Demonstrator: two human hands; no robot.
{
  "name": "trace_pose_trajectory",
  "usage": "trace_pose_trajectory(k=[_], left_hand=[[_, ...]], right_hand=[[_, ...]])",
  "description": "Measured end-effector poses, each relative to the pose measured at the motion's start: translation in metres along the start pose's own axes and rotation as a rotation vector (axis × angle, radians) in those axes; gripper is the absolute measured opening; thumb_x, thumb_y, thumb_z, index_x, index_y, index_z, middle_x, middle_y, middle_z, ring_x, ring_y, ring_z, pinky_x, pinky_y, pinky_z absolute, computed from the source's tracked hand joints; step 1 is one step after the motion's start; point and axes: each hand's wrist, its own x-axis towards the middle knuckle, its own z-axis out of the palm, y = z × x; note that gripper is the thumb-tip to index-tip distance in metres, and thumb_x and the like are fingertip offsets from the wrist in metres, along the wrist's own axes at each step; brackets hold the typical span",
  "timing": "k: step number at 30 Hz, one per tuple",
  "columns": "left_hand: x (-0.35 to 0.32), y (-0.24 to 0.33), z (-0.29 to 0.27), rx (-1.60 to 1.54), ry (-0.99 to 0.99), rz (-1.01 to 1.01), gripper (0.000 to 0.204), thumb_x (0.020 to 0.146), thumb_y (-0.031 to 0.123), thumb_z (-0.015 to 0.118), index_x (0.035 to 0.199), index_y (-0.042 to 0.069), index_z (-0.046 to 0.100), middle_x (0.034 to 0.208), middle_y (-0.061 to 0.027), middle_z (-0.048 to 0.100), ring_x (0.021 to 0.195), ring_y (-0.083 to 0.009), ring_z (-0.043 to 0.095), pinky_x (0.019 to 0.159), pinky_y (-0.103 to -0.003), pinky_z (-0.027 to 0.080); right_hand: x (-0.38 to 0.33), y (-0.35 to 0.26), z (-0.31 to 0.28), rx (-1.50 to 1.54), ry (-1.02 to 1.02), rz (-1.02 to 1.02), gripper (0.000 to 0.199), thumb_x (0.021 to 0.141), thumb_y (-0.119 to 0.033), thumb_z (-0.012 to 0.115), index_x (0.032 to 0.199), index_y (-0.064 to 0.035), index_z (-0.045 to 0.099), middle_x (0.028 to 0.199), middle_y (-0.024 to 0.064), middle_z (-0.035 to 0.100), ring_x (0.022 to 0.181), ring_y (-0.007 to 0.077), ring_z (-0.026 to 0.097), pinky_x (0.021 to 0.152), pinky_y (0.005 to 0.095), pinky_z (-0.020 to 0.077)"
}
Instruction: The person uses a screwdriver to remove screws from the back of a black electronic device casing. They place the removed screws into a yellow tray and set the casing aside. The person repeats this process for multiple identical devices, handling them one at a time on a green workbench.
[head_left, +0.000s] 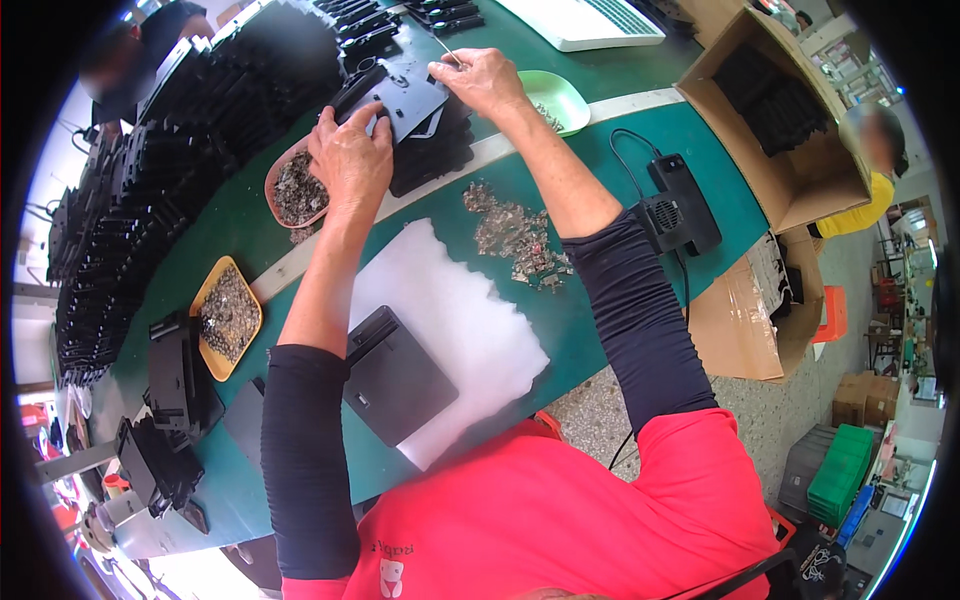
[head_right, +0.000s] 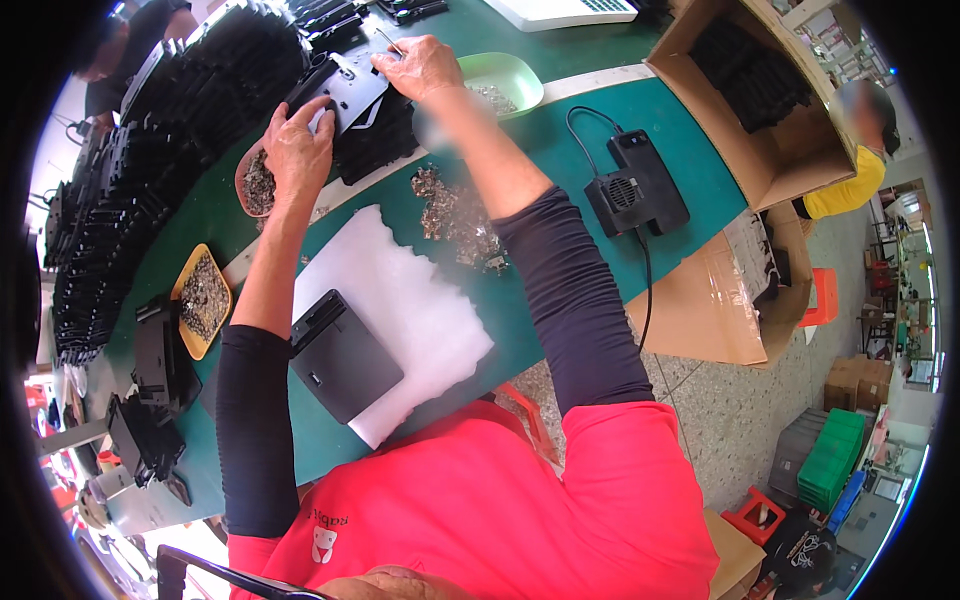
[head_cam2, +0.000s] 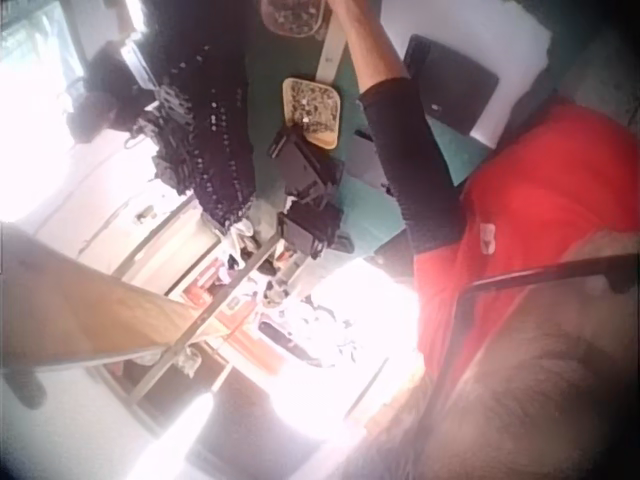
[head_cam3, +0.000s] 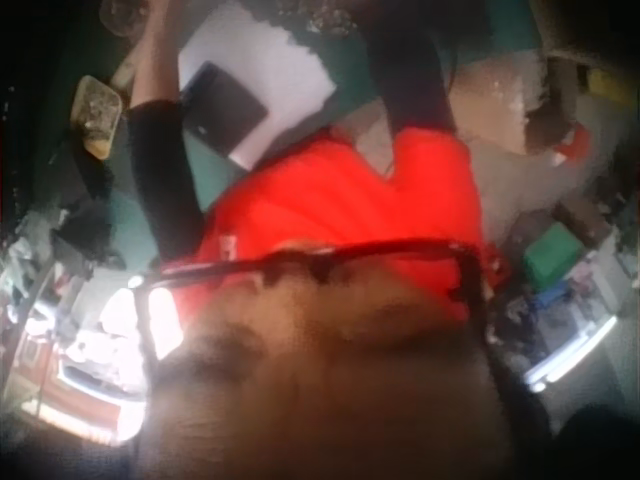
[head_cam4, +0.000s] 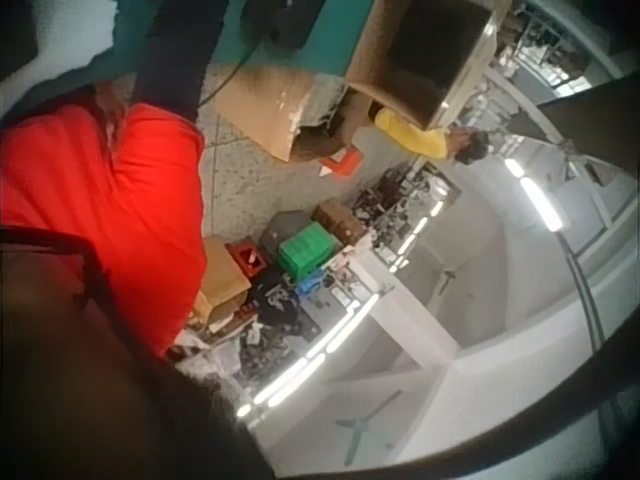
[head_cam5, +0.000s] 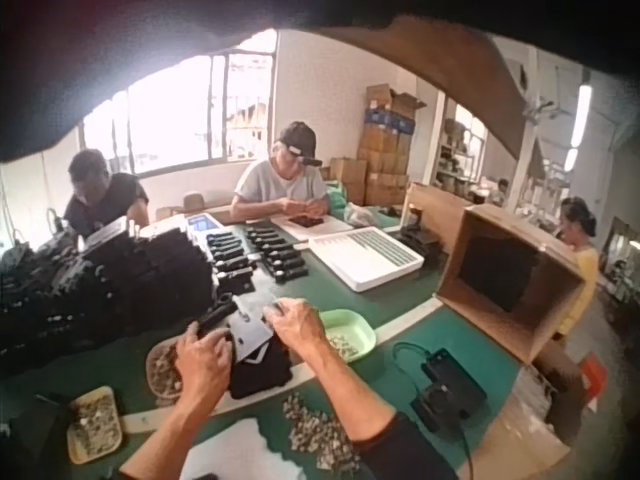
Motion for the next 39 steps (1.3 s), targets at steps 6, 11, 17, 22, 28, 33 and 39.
trace_pose_trajectory(k=[6,11,17,22,28,33,39], left_hand=[[-0.001,0.001,0.002,-0.214,0.011,-0.189,0.077,0.079,0.030,0.073,0.125,-0.018,0.034,0.131,-0.0415,0.035,0.126,-0.0489,0.038,0.106,-0.050,0.033],[-0.004,0.005,0.018,-0.461,-0.039,-0.274,0.073,0.082,0.027,0.067,0.123,-0.020,0.028,0.129,-0.0405,0.034,0.125,-0.0468,0.037,0.108,-0.045,0.030],[0.003,0.018,0.020,-0.424,-0.065,-0.341,0.070,0.083,0.024,0.060,0.127,-0.018,0.026,0.132,-0.0413,0.035,0.128,-0.0472,0.037,0.108,-0.044,0.031],[0.008,0.003,0.023,-0.617,-0.132,-0.430,0.077,0.077,0.033,0.069,0.130,-0.014,0.037,0.115,-0.0294,0.058,0.109,-0.0372,0.058,0.096,-0.041,0.043],[0.004,0.013,-0.003,-0.856,-0.274,-0.529,0.064,0.076,0.031,0.070,0.124,-0.007,0.051,0.118,-0.0191,0.059,0.109,-0.0278,0.057,0.094,-0.036,0.043],[0.011,-0.002,0.015,-0.997,-0.325,-0.531,0.063,0.080,0.037,0.068,0.131,0.006,0.050,0.128,-0.0111,0.052,0.119,-0.0247,0.047,0.098,-0.045,0.034],[0.020,-0.012,0.020,-1.118,-0.395,-0.715,0.044,0.081,0.026,0.069,0.117,0.003,0.058,0.112,-0.0089,0.061,0.101,-0.0212,0.059,0.086,-0.038,0.047]], right_hand=[[-0.006,-0.006,-0.005,0.019,-0.049,0.032,0.042,0.075,-0.044,0.072,0.100,-0.0103,0.074,0.071,0.0098,0.069,0.065,0.0172,0.067,0.069,0.0330,0.0547],[-0.020,-0.004,-0.002,0.042,0.144,-0.049,0.032,0.080,-0.037,0.067,0.082,-0.0054,0.072,0.065,0.0131,0.067,0.059,0.0274,0.065,0.064,0.0382,0.0531],[-0.034,-0.021,-0.007,0.103,0.127,0.027,0.037,0.085,-0.036,0.062,0.074,-0.0018,0.070,0.072,0.0239,0.065,0.073,0.0439,0.064,0.070,0.0468,0.0526],[-0.031,-0.010,-0.007,0.033,0.033,-0.017,0.038,0.084,-0.042,0.063,0.086,-0.0054,0.073,0.076,0.0188,0.068,0.074,0.0357,0.067,0.070,0.0412,0.0535],[-0.032,-0.007,-0.014,0.044,-0.208,0.129,0.048,0.084,-0.051,0.055,0.102,-0.0095,0.072,0.086,0.0146,0.069,0.076,0.0291,0.068,0.062,0.0400,0.0557],[-0.030,-0.007,-0.017,0.097,-0.339,0.101,0.045,0.086,-0.044,0.050,0.109,-0.0080,0.066,0.091,0.0130,0.067,0.076,0.0283,0.066,0.054,0.0388,0.0558],[-0.035,-0.021,-0.018,0.155,-0.426,0.162,0.037,0.092,-0.035,0.045,0.109,-0.0063,0.061,0.097,0.0158,0.067,0.069,0.0310,0.067,0.052,0.0374,0.0556]])
